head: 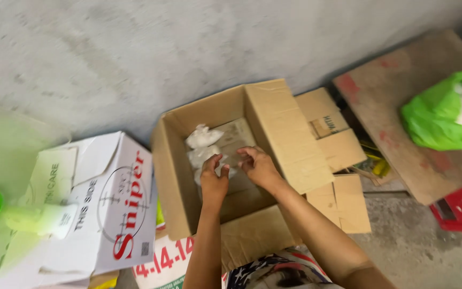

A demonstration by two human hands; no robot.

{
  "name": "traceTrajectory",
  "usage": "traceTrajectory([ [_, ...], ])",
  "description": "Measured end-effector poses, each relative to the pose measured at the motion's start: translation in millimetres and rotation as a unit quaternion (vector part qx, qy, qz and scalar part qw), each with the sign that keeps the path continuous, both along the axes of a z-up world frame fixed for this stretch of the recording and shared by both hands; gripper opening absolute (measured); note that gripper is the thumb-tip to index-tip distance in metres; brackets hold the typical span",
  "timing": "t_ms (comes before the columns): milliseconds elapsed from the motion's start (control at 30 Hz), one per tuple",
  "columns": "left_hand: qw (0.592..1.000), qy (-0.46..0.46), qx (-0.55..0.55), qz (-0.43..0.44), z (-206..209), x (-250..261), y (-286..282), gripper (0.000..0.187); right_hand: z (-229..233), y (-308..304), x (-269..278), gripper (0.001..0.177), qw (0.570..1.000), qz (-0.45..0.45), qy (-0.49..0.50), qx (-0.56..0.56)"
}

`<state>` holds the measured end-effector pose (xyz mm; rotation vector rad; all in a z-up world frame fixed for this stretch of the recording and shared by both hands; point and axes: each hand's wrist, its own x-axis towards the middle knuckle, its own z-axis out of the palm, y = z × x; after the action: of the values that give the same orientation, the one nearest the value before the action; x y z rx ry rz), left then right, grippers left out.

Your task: Scooping granular fertilizer from a large sack into small plastic bags using a hand scoop for weighing and packaging.

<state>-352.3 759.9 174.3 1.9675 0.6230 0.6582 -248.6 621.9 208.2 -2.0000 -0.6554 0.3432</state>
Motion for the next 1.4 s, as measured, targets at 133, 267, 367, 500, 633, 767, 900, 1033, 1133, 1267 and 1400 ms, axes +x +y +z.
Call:
traceTrajectory([
  [133,0.995,-0.047,-0.051,-0.075,58,16,-58,0.037,25,-55,-8,0.037,0.995,-0.056,0.001,0.083],
  [267,0.979,-0.124,0.016,-0.159,97,28,-120,0.035,61,-124,-21,0.037,0.982,-0.094,0.007,0.164],
  [367,0.970,-0.133,0.012,-0.201,122,34,-173,0.036,80,-180,-28,0.036,0.975,-0.129,0.011,0.181],
  [500,0.959,-0.116,-0.019,-0.257,135,39,-239,0.037,93,-247,-41,0.035,0.966,-0.179,-0.007,0.189],
  [633,0.936,-0.102,-0.055,-0.333,144,44,-294,0.035,92,-306,-52,0.036,0.953,-0.236,-0.019,0.189],
  [767,0.906,-0.129,-0.044,-0.401,142,57,-336,0.036,97,-349,-56,0.036,0.937,-0.303,-0.025,0.169],
  [900,0.869,-0.126,-0.052,-0.475,133,80,-366,0.036,86,-375,-55,0.037,0.902,-0.379,-0.048,0.200],
  [1033,0.804,-0.117,-0.205,-0.545,121,107,-406,0.038,92,-409,-60,0.037,0.876,-0.441,-0.081,0.179],
  [1133,0.825,-0.082,-0.102,-0.549,148,105,-436,0.038,92,-438,-64,0.035,0.854,-0.486,-0.088,0.167],
  [1267,0.789,-0.095,-0.047,-0.605,158,113,-467,0.037,80,-464,-59,0.036,0.813,-0.536,-0.084,0.211],
  [1400,0.772,-0.100,-0.046,-0.626,139,133,-497,0.035,71,-492,-48,0.036,0.797,-0.559,-0.091,0.213],
])
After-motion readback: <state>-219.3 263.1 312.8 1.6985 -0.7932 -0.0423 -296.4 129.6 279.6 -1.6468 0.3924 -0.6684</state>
